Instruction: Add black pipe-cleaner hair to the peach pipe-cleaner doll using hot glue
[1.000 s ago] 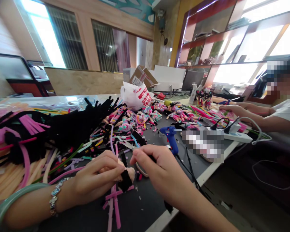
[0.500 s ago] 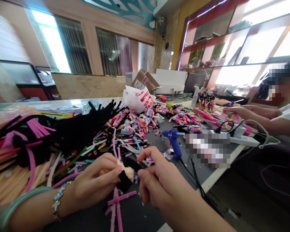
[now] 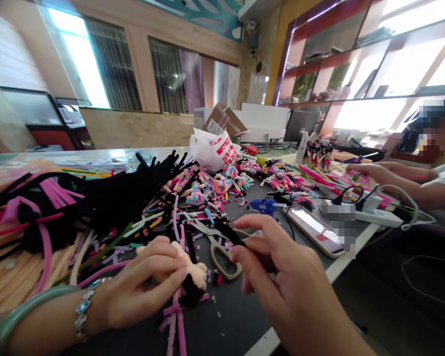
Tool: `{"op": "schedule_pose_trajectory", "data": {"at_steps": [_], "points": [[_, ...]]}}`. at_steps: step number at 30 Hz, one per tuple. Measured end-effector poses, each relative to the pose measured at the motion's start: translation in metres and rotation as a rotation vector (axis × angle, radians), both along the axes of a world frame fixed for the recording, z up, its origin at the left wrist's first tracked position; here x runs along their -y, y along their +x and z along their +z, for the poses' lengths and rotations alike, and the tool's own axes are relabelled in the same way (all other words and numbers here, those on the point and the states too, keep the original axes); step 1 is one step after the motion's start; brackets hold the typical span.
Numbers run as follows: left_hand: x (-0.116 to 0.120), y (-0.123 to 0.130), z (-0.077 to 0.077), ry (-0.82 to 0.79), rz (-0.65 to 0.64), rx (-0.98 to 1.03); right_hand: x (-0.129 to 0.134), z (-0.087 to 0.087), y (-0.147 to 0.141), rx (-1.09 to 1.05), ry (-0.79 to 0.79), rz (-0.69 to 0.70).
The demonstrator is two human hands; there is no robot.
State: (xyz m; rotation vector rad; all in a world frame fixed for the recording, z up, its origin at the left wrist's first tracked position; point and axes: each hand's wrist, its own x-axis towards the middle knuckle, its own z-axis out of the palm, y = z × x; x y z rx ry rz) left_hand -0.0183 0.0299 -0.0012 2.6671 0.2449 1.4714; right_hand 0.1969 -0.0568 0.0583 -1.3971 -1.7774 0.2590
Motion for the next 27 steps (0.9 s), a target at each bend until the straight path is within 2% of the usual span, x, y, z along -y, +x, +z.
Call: {"op": "schedule_pose_trajectory", "data": {"at_steps": [3,6,11,16,18,22,27], "points": [[0.000,0.000,-0.001,-0.018,0.015,0.027,0.002,-0.007,-0.002,0.279,0.282,-0.103],[-0.003,0.000,-0.005,-0.045,0.032,-0.006,0.004,-0.016,-0.009,0.404,0.382,-0.075],[-0.006,0.000,-0.009,-0.039,0.068,0.034,0.003,-0.025,-0.014,0.432,0.495,-0.061],[-0.011,-0.005,-0.007,0.264,0.088,-0.062,-0.002,-0.027,-0.020,0.416,0.507,-0.047],[-0.012,-0.007,-0.005,0.296,0.080,-0.079,-0.002,-0.027,-0.023,0.432,0.504,-0.028],[-0.012,-0.009,-0.003,0.247,0.050,-0.085,0.000,-0.028,-0.024,0.443,0.472,-0.021],[-0.012,-0.008,-0.009,0.077,0.038,-0.072,-0.001,-0.028,-0.014,0.457,0.370,-0.083]]}}
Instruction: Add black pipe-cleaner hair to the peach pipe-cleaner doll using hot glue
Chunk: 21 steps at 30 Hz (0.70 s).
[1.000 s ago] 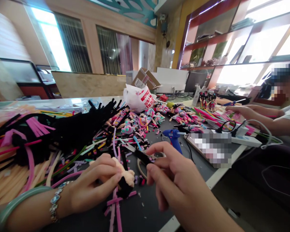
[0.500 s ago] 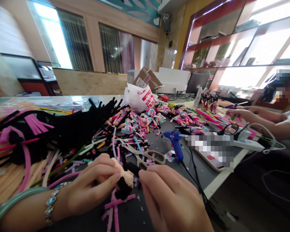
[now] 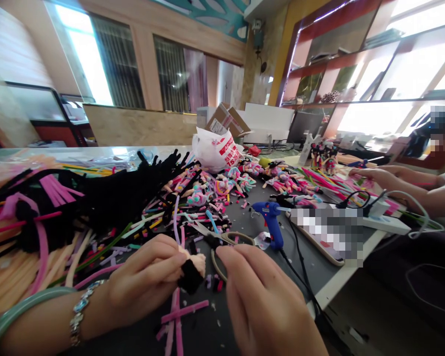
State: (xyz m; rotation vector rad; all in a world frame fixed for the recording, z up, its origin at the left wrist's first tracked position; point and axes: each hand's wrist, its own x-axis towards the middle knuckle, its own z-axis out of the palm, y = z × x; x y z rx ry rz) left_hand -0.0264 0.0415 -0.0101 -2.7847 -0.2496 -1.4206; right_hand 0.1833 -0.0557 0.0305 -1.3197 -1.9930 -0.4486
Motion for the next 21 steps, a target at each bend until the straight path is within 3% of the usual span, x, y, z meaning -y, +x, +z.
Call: {"op": "schedule_pose_trajectory", "data": {"at_steps": [9,15,21], "points": [[-0.002,0.010,-0.008,-0.603,0.261,0.268,-0.028,-0.021,0.007,0.059,-0.391,-0.057],[-0.007,0.014,0.003,-0.817,0.303,0.284,-0.036,-0.015,-0.001,0.040,-0.293,-0.090],[-0.008,0.015,0.011,-0.870,0.373,0.242,-0.034,0.001,-0.016,-0.014,-0.194,-0.014]]}}
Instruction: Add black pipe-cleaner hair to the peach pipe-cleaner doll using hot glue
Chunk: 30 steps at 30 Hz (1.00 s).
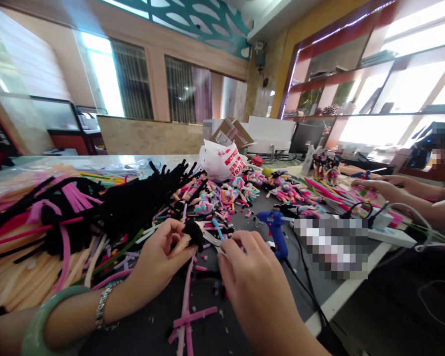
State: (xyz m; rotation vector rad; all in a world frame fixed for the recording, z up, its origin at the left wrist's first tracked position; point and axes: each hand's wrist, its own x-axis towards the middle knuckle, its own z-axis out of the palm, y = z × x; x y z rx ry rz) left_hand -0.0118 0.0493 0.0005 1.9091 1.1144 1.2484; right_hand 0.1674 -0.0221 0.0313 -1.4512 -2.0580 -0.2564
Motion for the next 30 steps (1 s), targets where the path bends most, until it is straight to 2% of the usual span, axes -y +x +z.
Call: {"op": "schedule_pose_trajectory", "data": {"at_steps": [6,11,15,23,30], "points": [[-0.003,0.000,-0.003,-0.010,-0.087,0.054,-0.006,0.017,-0.021,-0.067,0.093,0.006],[-0.006,0.000,-0.009,-0.028,-0.084,0.029,-0.020,0.025,-0.032,-0.079,0.054,-0.028],[-0.003,0.000,-0.008,0.013,-0.139,0.020,-0.025,0.023,-0.035,-0.081,0.063,-0.014],[-0.001,-0.001,-0.006,0.305,-0.101,-0.144,-0.026,0.012,-0.033,-0.140,0.143,0.007],[-0.001,-0.002,-0.007,0.410,-0.097,-0.158,-0.029,0.006,-0.023,-0.116,0.220,0.027]]}}
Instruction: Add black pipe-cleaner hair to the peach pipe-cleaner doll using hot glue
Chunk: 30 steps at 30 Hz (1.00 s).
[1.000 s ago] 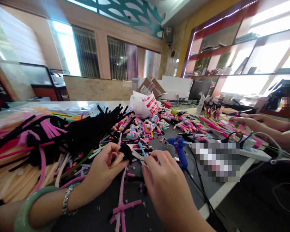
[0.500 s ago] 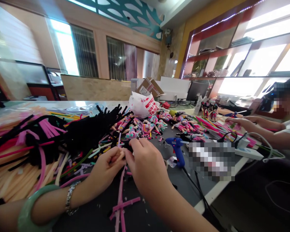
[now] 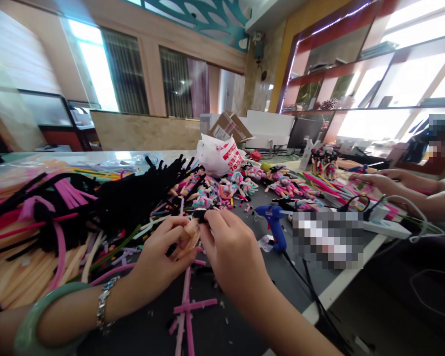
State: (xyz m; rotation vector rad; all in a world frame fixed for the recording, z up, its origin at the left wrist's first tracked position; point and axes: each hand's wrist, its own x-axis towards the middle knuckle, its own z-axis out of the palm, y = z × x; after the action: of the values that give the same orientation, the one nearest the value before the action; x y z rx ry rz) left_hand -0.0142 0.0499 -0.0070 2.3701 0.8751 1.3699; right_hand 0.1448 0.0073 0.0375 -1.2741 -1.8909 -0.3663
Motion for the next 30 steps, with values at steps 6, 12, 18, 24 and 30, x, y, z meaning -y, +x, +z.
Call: {"op": "schedule_pose_trajectory", "data": {"at_steps": [6,12,18,24,30], "points": [[0.000,-0.004,0.000,0.062,0.025,0.029,0.000,0.003,0.006,-0.016,0.054,0.058],[-0.003,0.000,-0.007,-0.313,-0.089,0.306,0.001,0.007,0.012,-0.058,0.077,0.123],[-0.006,0.005,-0.008,-0.577,-0.244,0.501,-0.004,0.004,0.015,-0.105,0.103,0.165],[-0.001,0.006,-0.001,-0.666,-0.226,0.458,-0.007,0.002,0.016,-0.179,0.079,0.183],[0.002,0.005,0.002,-0.668,-0.166,0.367,-0.008,0.003,0.018,-0.237,0.045,0.151]]}}
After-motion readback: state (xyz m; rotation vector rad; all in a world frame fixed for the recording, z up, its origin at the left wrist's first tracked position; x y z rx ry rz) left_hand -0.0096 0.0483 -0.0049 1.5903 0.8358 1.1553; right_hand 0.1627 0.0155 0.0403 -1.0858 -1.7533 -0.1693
